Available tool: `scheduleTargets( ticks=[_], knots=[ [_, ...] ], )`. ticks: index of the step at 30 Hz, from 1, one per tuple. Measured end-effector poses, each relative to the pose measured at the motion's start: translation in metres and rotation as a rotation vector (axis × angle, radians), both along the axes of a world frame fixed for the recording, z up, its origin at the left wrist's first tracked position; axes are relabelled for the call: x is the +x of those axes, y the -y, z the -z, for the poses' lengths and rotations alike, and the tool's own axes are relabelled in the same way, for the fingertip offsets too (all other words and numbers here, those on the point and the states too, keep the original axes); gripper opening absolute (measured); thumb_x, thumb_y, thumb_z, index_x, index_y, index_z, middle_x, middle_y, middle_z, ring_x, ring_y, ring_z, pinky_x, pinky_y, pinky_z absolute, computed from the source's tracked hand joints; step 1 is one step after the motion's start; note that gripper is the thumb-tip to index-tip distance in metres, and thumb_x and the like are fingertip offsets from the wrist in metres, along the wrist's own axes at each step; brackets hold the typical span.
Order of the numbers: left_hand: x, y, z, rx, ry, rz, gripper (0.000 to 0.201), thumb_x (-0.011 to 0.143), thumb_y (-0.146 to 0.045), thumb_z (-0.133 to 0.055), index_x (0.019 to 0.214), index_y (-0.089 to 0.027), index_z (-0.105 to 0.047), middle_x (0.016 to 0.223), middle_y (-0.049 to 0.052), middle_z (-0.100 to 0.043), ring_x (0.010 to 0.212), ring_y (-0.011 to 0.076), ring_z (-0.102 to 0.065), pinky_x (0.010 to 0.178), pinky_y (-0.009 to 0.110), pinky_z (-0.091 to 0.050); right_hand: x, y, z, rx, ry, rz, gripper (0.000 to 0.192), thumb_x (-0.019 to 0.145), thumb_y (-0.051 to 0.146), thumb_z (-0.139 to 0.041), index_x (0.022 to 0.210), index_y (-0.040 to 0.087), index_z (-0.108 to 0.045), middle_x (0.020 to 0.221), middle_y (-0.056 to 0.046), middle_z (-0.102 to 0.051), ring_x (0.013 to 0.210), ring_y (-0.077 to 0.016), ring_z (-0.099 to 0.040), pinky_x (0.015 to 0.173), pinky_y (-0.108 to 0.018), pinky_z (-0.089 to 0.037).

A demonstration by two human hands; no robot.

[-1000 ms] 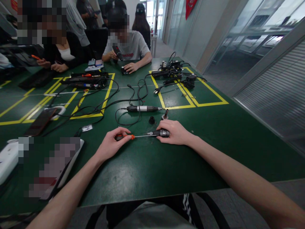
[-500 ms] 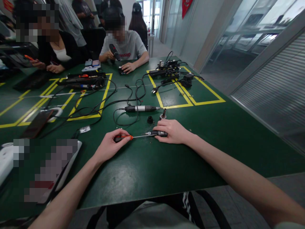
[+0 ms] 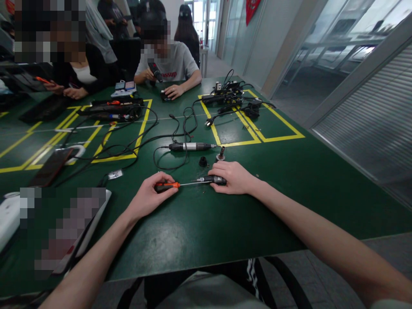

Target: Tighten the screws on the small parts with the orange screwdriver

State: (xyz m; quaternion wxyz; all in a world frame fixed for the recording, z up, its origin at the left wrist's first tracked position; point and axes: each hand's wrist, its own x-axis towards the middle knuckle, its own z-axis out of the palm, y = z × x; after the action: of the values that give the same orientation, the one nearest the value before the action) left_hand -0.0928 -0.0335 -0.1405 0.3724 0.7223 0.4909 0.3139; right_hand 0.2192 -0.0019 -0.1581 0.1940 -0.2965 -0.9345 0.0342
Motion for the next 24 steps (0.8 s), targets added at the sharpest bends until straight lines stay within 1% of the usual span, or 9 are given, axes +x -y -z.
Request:
scheduleTargets(
  ticks=[5,11,20,24],
  knots=[
    [0.0007,-0.0001,0.0000,0.014,0.016,-0.011,0.022,0.084,-0.040,-0.076,0.086,-0.018,-0.075,0.086,0.004,-0.076,0.080,0.0190,-0.071,0.076,0.029,-0.058,-0.0003,0.0008,-0.0006,0.041,0.048,-0.007,0.029,0.098,0.031,-0.055,0.108,0.012,-0.073,0.093,-0.012,-0.073,0.084,-0.0237,-0.067,0.071,-0.034,-0.053],
    [-0.0004,-0.0011,0.0026,0.054,0.015,-0.009,0.025,0.087,-0.043,-0.074,0.091,-0.019,-0.081,0.090,0.006,-0.077,0.084,0.0205,-0.071,0.079,0.032,-0.057,-0.0007,0.0016,-0.0017,0.057,0.068,-0.004,0.030,0.100,0.032,-0.053,0.108,0.011,-0.073,0.094,-0.012,-0.073,0.085,-0.0232,-0.067,0.071,-0.033,-0.052],
    [0.0007,-0.0001,0.0027,0.020,0.023,-0.023,0.027,0.085,-0.044,-0.075,0.093,-0.019,-0.078,0.091,0.006,-0.078,0.084,0.0210,-0.073,0.078,0.032,-0.059,-0.0011,0.0019,-0.0012,0.037,0.063,0.000,0.029,0.101,0.032,-0.054,0.109,0.012,-0.072,0.095,-0.012,-0.073,0.086,-0.0236,-0.067,0.073,-0.033,-0.053],
    [0.0013,0.0010,0.0023,0.005,0.013,-0.023,0.029,0.081,-0.043,-0.078,0.096,-0.018,-0.076,0.087,0.005,-0.077,0.079,0.0199,-0.073,0.074,0.031,-0.061,-0.0011,0.0019,-0.0018,0.010,0.064,0.003,0.028,0.099,0.032,-0.055,0.110,0.013,-0.072,0.096,-0.012,-0.074,0.085,-0.0234,-0.067,0.072,-0.034,-0.054]
  ],
)
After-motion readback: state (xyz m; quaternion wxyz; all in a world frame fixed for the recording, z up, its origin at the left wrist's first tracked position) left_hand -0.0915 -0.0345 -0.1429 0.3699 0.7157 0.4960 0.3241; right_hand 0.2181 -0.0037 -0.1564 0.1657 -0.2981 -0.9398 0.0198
